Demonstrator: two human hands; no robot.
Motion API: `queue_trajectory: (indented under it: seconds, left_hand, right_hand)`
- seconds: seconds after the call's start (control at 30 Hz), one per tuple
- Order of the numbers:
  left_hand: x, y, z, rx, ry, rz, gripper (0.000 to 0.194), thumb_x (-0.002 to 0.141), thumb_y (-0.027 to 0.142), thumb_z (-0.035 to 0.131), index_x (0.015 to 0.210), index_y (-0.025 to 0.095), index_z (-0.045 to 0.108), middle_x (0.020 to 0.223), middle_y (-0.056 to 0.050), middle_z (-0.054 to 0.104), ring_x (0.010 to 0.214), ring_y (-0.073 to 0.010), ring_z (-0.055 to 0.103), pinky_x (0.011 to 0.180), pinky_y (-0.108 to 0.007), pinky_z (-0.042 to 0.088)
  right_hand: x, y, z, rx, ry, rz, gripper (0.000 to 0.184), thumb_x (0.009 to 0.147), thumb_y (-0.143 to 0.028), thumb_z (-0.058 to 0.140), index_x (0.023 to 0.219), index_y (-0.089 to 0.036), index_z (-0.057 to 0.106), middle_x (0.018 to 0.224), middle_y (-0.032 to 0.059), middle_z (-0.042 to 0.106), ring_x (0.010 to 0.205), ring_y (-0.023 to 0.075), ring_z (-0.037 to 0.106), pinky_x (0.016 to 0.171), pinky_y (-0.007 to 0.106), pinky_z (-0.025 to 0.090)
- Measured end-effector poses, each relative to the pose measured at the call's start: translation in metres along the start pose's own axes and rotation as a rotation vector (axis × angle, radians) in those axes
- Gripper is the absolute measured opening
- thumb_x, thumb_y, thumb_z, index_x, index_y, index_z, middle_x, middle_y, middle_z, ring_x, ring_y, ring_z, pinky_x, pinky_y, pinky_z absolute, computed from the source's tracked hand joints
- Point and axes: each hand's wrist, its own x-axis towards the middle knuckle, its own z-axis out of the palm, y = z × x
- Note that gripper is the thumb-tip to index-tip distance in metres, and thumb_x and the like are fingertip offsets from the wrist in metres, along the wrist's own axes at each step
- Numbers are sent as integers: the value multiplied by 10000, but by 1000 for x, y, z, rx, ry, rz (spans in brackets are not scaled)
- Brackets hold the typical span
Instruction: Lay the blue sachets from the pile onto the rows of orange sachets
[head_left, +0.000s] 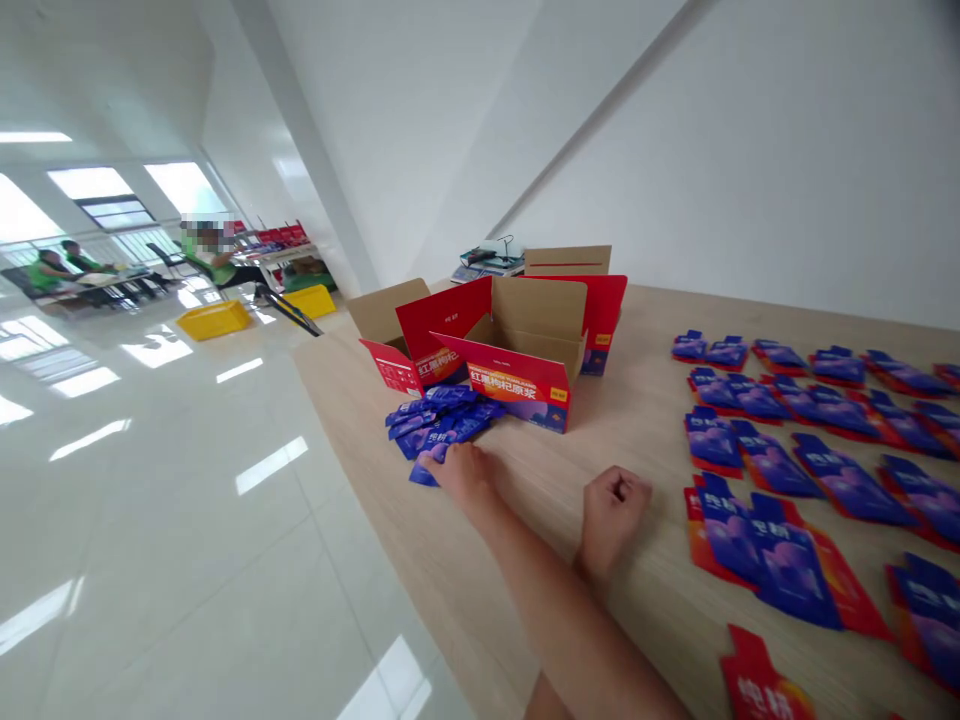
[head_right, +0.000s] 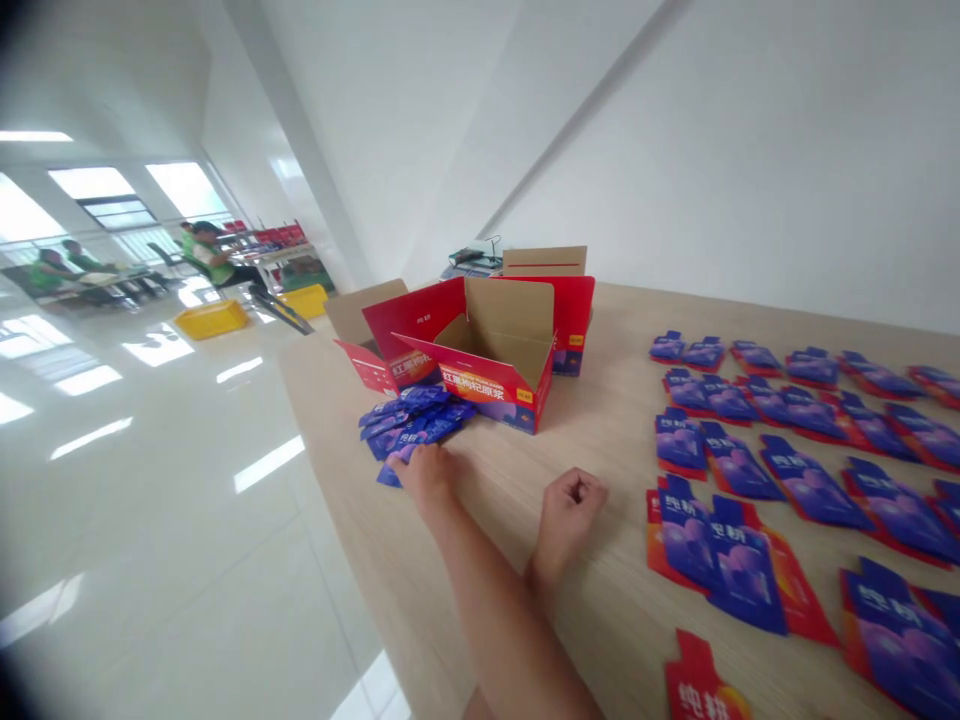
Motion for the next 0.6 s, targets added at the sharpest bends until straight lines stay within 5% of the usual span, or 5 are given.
queue_trajectory:
  seconds: [0.1,0.33,0.47,0.6]
  left_hand:
    - [-1,0,1,-1,2,10,276,809,430,707,751,164,663,611,24,464,574,-122,377,558,-260,292]
    - [-2,1,1,83,-29,48,237,833,386,682,747,166,661,616,24,475,578,-120,393,570,-264,307]
    - [2,7,-1,207,-22,41,279,862,420,681,729,180,629,613,28,472,578,-123,414,582,-288,321]
    - [2,17,1,335,-38,33,372,838,537,747,725,204,627,641,7,490,586,-140,470,571,-321,312]
  right_hand:
    - [1,2,3,-12,56,126,618,955,-636,540,1128,-85,760,1165,248,746,1114,370,710,891,401,525]
    - [-23,14,-15,194,19,44,322,949,-411,604,1087,-162,752,1103,126,782,1011,252,721,762,274,487]
    - [-73,45,-59,263,5,-124,235,916,-429,673,934,-200,721,896,32,758,812,175,677,643,230,419]
    - [-168,110,-131,386,88,-97,347,886,-524,701,840,-198,591,733,-27,640,655,120,575,559,204,375]
